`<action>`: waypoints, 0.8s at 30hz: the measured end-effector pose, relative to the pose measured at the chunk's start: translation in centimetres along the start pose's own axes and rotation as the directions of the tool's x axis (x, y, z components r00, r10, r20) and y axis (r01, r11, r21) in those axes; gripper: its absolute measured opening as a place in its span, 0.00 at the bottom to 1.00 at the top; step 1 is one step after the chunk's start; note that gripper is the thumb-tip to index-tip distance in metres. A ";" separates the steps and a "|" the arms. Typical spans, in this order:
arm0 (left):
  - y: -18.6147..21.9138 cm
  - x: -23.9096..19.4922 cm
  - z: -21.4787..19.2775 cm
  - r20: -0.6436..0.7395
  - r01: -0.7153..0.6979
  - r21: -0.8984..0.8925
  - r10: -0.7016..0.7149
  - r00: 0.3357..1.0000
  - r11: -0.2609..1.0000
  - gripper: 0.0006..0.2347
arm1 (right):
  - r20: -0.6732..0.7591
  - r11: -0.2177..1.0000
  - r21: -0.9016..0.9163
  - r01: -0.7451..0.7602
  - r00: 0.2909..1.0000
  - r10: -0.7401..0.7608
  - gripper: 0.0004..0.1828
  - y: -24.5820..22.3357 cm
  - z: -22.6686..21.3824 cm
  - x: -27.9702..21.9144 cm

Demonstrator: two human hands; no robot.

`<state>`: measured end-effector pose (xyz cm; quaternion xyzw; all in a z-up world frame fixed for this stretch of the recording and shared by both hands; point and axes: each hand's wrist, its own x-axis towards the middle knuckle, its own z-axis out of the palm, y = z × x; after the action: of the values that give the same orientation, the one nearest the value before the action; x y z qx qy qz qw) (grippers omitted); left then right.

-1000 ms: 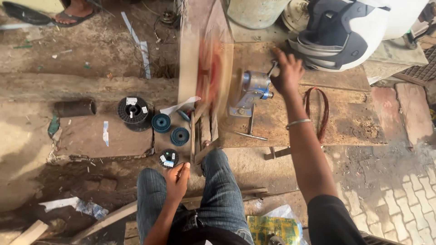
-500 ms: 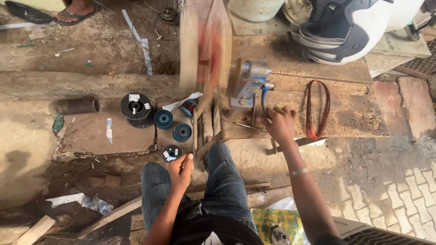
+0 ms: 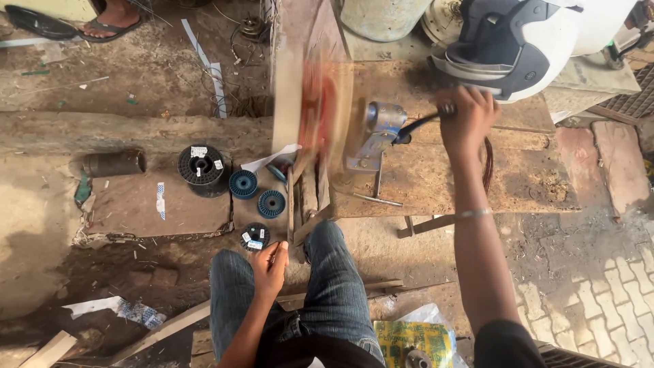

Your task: Winding copper wire into multiple coils using a hand-cranked winder and securing them.

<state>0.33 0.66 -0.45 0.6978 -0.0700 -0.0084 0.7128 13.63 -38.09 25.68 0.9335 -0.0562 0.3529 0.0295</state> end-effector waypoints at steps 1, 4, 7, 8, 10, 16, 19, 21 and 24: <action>0.2 0.1 0.1 -0.004 0.003 0.000 -0.003 1.000 1.000 0.17 | 0.003 1.000 0.002 0.004 1.000 -0.004 0.03 0.7 1.9 0.7; 0.4 0.2 0.2 -0.012 -0.020 0.026 0.020 1.000 0.999 0.18 | 0.007 0.999 0.042 -0.008 1.000 0.008 0.18 1.4 5.9 2.1; 0.1 0.4 0.3 -0.010 -0.068 0.024 0.069 0.998 0.997 0.18 | 0.199 0.994 0.028 -0.109 0.975 0.102 0.35 1.5 9.5 1.8; 0.1 0.0 0.4 -0.005 -0.060 0.011 0.060 0.998 0.998 0.18 | 0.288 0.993 -0.039 -0.112 0.950 0.118 0.39 2.8 12.2 0.3; 0.1 0.4 0.0 0.001 -0.060 0.006 0.060 0.998 0.998 0.18 | 0.366 0.989 -0.098 -0.112 0.920 0.140 0.43 3.2 15.6 -1.6; 0.1 0.2 0.2 0.015 -0.010 -0.020 0.010 1.000 1.000 0.18 | 0.587 0.987 -0.158 -0.022 0.802 0.112 0.25 1.3 14.8 -9.6; 0.6 0.3 0.2 0.020 -0.018 -0.048 0.019 1.000 0.999 0.18 | 0.593 0.989 -0.145 -0.032 0.798 0.113 0.17 -0.4 10.7 -12.8; 1.3 0.2 0.4 -0.005 -0.026 -0.064 0.026 1.000 0.998 0.18 | 0.617 0.991 -0.073 -0.108 0.776 0.130 0.22 -2.0 6.2 -13.6; 2.0 0.3 0.6 -0.022 -0.049 -0.068 0.048 0.999 0.996 0.19 | 0.506 0.998 -0.056 -0.024 0.861 0.049 0.20 -1.7 2.3 -15.3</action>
<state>0.43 0.10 1.61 0.6710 -0.0793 0.0135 0.7370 3.93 -35.36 13.76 0.9913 -0.0879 0.0939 0.0292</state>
